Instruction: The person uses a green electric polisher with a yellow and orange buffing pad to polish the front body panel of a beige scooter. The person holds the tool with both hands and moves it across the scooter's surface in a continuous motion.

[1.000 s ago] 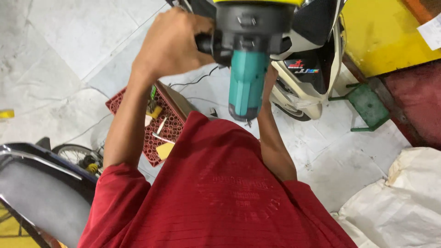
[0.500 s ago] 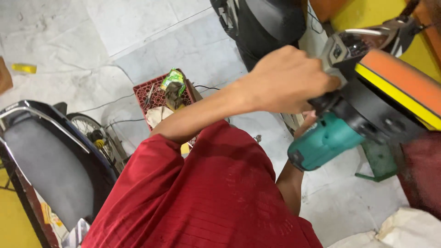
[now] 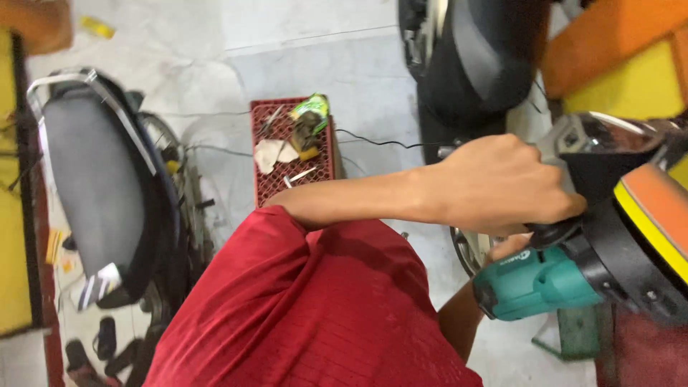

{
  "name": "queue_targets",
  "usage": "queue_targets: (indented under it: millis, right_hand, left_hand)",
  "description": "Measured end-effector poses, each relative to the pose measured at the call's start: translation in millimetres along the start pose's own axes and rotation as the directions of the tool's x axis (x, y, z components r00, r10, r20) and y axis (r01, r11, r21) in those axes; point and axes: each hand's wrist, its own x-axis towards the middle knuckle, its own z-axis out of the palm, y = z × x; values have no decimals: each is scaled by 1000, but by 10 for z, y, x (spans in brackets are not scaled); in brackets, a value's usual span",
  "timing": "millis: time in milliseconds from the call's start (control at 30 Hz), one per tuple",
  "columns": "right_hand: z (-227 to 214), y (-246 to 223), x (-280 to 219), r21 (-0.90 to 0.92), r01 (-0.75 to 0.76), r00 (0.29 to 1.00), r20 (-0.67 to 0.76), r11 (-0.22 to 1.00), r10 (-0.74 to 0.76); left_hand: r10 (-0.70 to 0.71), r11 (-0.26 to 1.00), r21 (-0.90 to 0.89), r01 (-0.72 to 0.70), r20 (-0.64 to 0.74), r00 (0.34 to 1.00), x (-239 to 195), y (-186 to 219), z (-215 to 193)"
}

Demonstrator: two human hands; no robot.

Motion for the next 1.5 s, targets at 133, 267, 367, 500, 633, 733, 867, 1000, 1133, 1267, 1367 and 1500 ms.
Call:
queue_targets:
  millis: [133,267,367,500,633,733,867,1000,1133,1267,1367,1500]
  right_hand:
    - [-231,12,-141,17,36,998,57,999,-37]
    - [-487,-424,-416,0,32,994,106,1000,-31]
    - [-741,-498,-676,-7,21,991,134,1000,-20]
    - [-1181,-445,-948,-48,1,991,132,999,5]
    - [-1377,-344,-1157,-72,-14,993,117,997,23]
    - [-1659,-238,-1513,-132,-75,994,70,988,84]
    - [-2205,-199,-2099,-254,-203,979,-62,946,193]
    - [-2414,-101,-2517,-318,-276,958,-166,907,233]
    - [-2459,-166,-2856,-154,-389,899,-280,909,337]
    - [-2468,-234,-3095,27,-466,820,-362,885,443]
    - [-2465,-244,-3122,148,-485,768,-400,862,501]
    - [-2696,-349,-2647,117,-406,809,-415,907,416]
  left_hand:
    - [-65,998,29,63,64,996,5,335,29]
    - [-157,987,7,158,-76,985,-63,768,196]
    - [-265,963,40,267,-55,963,-131,1040,335]
    - [-292,951,57,303,-150,945,-159,1448,320]
    - [-337,932,123,341,-54,940,-164,1681,475]
    - [-294,940,159,304,-80,952,-156,1731,709]
    - [-261,949,173,264,-41,964,-134,1666,1226]
    - [-244,962,122,243,-8,970,-72,1658,1773]
    - [-276,961,57,270,217,936,-13,1724,2157]
    - [-195,979,-3,202,242,950,54,1799,2505]
    - [-141,990,56,133,172,975,118,1775,2578]
    - [-130,989,70,128,23,991,394,1690,2127]
